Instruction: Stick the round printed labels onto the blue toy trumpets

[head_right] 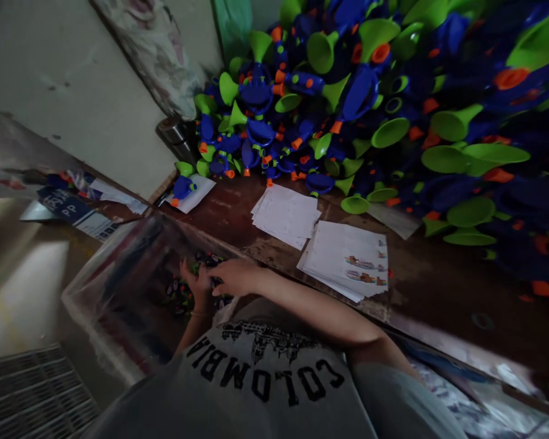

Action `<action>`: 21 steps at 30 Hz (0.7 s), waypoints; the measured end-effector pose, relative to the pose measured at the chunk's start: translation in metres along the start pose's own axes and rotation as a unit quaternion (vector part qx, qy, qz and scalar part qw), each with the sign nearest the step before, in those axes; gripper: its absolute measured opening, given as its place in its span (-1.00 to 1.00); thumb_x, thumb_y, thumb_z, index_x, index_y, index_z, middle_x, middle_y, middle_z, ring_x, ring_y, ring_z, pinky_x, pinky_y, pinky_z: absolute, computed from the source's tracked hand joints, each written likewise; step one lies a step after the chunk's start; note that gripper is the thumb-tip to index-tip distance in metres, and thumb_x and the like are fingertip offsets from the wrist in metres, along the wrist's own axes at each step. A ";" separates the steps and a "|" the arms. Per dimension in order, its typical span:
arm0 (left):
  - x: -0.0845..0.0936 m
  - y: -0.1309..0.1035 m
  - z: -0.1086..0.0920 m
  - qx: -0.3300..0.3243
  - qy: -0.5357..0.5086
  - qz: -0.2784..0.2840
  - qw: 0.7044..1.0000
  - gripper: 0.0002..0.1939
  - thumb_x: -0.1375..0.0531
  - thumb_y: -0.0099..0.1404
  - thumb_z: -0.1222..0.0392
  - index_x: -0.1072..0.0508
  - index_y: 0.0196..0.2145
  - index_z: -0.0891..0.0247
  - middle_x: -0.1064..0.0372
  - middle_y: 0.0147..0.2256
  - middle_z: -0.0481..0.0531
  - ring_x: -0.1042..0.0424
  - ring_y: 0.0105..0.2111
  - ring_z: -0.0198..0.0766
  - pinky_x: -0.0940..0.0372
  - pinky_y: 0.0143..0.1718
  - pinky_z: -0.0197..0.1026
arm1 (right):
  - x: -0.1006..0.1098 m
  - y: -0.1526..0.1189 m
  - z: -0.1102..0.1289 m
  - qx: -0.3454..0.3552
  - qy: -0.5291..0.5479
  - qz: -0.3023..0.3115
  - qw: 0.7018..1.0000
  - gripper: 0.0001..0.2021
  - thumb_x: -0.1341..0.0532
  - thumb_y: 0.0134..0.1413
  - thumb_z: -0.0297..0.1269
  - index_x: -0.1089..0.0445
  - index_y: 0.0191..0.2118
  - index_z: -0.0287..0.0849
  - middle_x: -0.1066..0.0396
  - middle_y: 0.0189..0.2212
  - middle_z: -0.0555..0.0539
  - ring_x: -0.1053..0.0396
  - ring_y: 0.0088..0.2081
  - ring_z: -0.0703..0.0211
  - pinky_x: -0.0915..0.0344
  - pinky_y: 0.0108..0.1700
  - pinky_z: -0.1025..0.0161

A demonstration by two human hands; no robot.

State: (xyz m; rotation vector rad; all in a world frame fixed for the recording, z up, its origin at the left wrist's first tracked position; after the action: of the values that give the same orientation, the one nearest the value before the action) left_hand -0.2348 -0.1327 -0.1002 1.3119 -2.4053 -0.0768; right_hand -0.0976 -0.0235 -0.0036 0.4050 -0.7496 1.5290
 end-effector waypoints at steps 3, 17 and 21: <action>-0.037 0.008 -0.027 -0.075 0.020 0.007 0.997 -0.41 -0.30 0.44 -0.10 -0.37 0.31 0.17 -0.02 0.51 0.31 0.06 0.57 0.18 0.10 0.58 0.31 | 0.007 -0.063 -0.008 0.025 0.028 -0.013 0.999 -0.43 -0.38 0.31 -0.12 -0.41 0.38 -0.08 -0.50 0.32 -0.19 -0.46 0.35 -0.02 -0.39 0.37 0.07; -0.254 -0.034 -0.182 -0.410 0.076 0.456 0.786 -0.46 -0.24 0.50 -0.02 -0.38 0.36 0.08 -0.23 0.46 0.25 -0.16 0.53 0.04 -0.27 0.47 0.21 | 0.026 -0.288 -0.126 -0.309 -0.013 -0.274 0.911 -0.29 -0.39 0.24 -0.27 -0.29 0.47 0.01 -0.15 0.54 -0.28 0.07 0.61 -0.40 -0.20 0.45 -0.51; -0.297 -0.020 -0.192 -0.416 0.158 0.408 0.797 -0.42 -0.25 0.47 -0.13 -0.41 0.36 0.04 -0.21 0.48 0.26 -0.04 0.56 0.24 -0.10 0.48 0.46 | 0.024 -0.298 -0.146 -0.359 0.004 -0.205 0.911 -0.02 -0.48 0.10 -0.28 -0.07 0.57 0.02 0.22 0.63 -0.32 0.32 0.64 -0.43 -0.12 0.46 -0.54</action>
State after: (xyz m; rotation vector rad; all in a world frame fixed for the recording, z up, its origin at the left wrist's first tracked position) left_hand -0.0050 0.1259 -0.0228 -0.1333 -2.0166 -0.5434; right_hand 0.2170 0.0805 -0.0298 -0.0078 -1.0801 0.7811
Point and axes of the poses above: each hand's wrist, its own y-axis towards the middle knuckle, its own x-axis out of the back of the hand, z = x × y, the point moved 5 cm from there along y, towards the middle knuckle
